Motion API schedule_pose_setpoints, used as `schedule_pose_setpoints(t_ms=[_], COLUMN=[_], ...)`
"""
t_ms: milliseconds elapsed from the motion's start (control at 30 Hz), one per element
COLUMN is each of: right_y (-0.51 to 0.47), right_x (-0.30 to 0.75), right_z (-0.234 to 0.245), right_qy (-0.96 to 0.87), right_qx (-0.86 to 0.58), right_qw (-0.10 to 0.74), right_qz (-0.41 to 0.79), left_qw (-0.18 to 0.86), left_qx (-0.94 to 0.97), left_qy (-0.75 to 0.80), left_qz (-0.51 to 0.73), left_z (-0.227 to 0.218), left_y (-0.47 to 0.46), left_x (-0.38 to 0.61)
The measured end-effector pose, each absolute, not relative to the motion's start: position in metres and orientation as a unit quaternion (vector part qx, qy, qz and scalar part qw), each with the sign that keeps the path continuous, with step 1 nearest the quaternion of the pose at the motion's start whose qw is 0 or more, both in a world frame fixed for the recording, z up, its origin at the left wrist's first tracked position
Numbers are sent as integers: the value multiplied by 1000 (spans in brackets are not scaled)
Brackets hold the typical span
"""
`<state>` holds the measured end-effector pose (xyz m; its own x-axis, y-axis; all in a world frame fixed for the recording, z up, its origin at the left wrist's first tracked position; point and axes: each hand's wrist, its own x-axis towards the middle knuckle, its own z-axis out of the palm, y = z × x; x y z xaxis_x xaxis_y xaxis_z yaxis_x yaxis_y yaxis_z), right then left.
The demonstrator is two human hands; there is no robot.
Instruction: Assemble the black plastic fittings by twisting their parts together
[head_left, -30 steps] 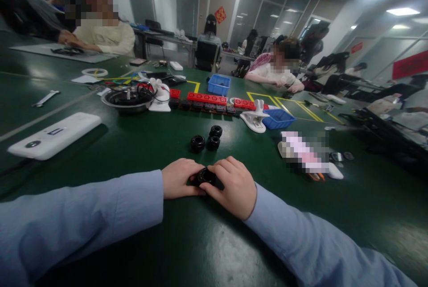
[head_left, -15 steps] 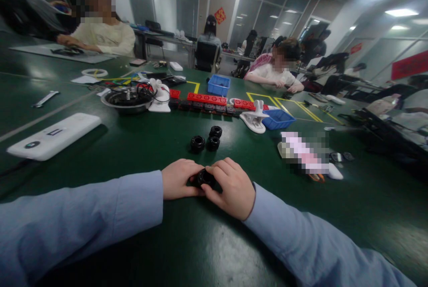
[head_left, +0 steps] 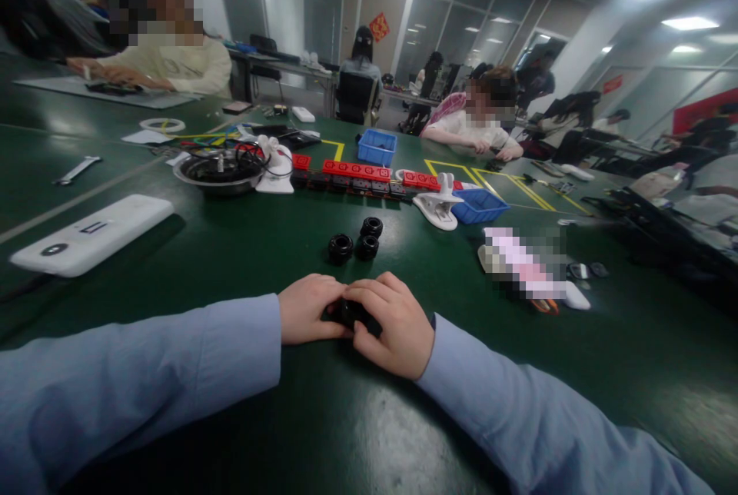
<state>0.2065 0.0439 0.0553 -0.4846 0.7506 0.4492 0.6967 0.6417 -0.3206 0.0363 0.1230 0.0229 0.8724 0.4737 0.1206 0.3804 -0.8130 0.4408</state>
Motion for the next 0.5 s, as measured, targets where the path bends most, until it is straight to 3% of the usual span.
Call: schedule_pose_setpoints(t_ms=[300, 500], right_y=[43, 42], right_x=[204, 203], right_z=[53, 45], right_qy=[-861, -873], right_qx=[-412, -397], right_qw=[295, 284], right_qz=[46, -24], left_qw=[210, 210], left_qx=[945, 946], left_qy=[228, 218], left_qz=[109, 114], left_z=[24, 25], left_y=[122, 121], left_x=[36, 36])
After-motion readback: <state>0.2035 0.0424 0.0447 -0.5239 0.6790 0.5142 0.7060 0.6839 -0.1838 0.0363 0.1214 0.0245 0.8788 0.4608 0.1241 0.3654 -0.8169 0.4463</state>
